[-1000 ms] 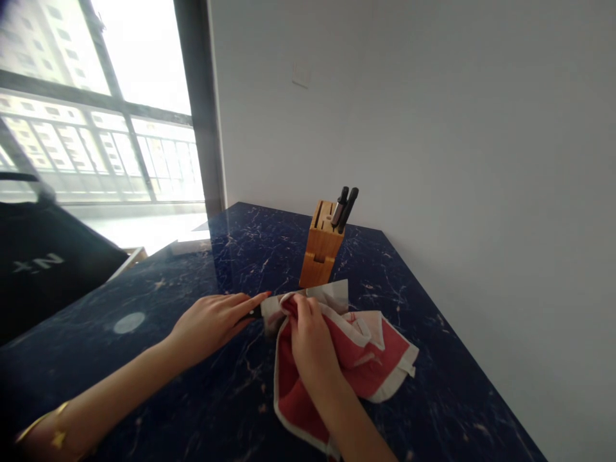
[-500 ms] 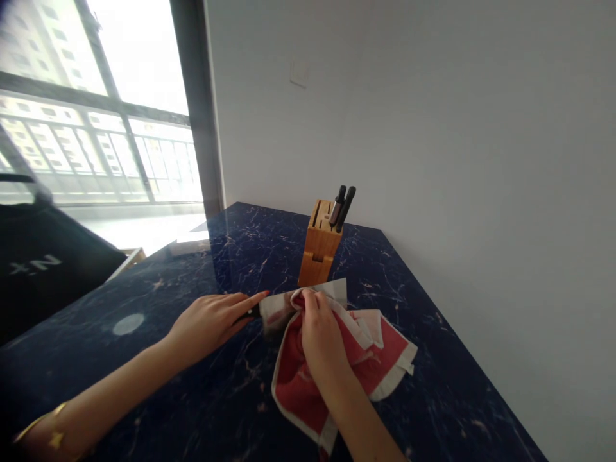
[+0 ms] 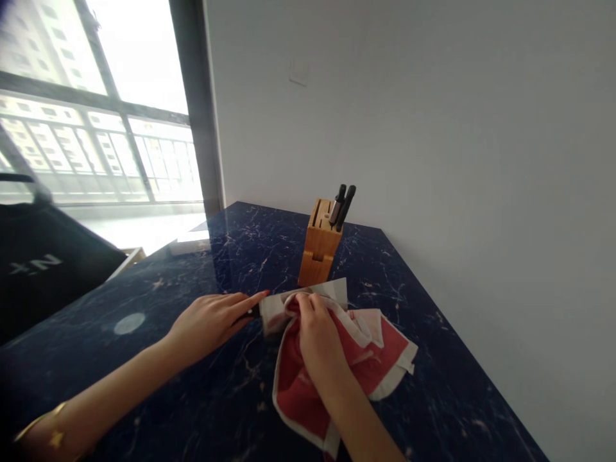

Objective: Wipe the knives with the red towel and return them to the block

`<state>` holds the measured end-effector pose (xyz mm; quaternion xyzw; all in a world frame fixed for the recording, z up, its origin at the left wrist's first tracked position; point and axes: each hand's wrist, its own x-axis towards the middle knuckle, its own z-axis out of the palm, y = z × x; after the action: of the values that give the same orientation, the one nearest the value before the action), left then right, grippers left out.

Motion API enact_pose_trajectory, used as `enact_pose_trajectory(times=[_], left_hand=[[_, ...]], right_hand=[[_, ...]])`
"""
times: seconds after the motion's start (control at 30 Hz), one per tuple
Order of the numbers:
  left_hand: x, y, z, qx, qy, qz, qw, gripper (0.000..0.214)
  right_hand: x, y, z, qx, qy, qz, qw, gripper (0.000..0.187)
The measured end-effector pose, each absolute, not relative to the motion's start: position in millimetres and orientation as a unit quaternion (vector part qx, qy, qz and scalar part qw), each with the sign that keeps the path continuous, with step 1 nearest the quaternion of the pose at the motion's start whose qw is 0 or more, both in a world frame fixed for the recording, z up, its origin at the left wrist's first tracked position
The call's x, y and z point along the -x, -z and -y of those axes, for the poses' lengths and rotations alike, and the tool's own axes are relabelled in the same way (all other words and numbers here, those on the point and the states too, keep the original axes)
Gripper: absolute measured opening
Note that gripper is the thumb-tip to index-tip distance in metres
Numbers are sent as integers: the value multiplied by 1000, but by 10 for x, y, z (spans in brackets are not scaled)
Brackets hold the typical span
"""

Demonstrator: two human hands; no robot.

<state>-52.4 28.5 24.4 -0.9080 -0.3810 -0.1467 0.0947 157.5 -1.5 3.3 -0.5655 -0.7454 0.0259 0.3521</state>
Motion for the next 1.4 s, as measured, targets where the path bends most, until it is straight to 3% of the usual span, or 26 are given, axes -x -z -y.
enact_pose_trajectory(times=[0.17, 0.43, 0.67, 0.97, 1.23, 1.4], left_hand=[[525, -237, -291, 907, 153, 380, 99, 44], [527, -225, -299, 905, 152, 386, 96, 43], [531, -229, -298, 907, 148, 382, 97, 44], [533, -232, -295, 907, 148, 383, 93, 45], [532, -231, -297, 909, 141, 380, 99, 45], [531, -235, -294, 909, 143, 377, 106, 44]], right_hand=[[-1556, -32, 29, 567, -23, 747, 346, 41], [-1475, -74, 84, 553, -59, 787, 267, 34], [-1728, -55, -37, 590, -13, 735, 334, 41], [-1528, -120, 76, 538, -66, 791, 284, 33], [-1672, -139, 8, 570, -25, 736, 365, 33], [-1434, -123, 102, 518, -67, 787, 327, 35]])
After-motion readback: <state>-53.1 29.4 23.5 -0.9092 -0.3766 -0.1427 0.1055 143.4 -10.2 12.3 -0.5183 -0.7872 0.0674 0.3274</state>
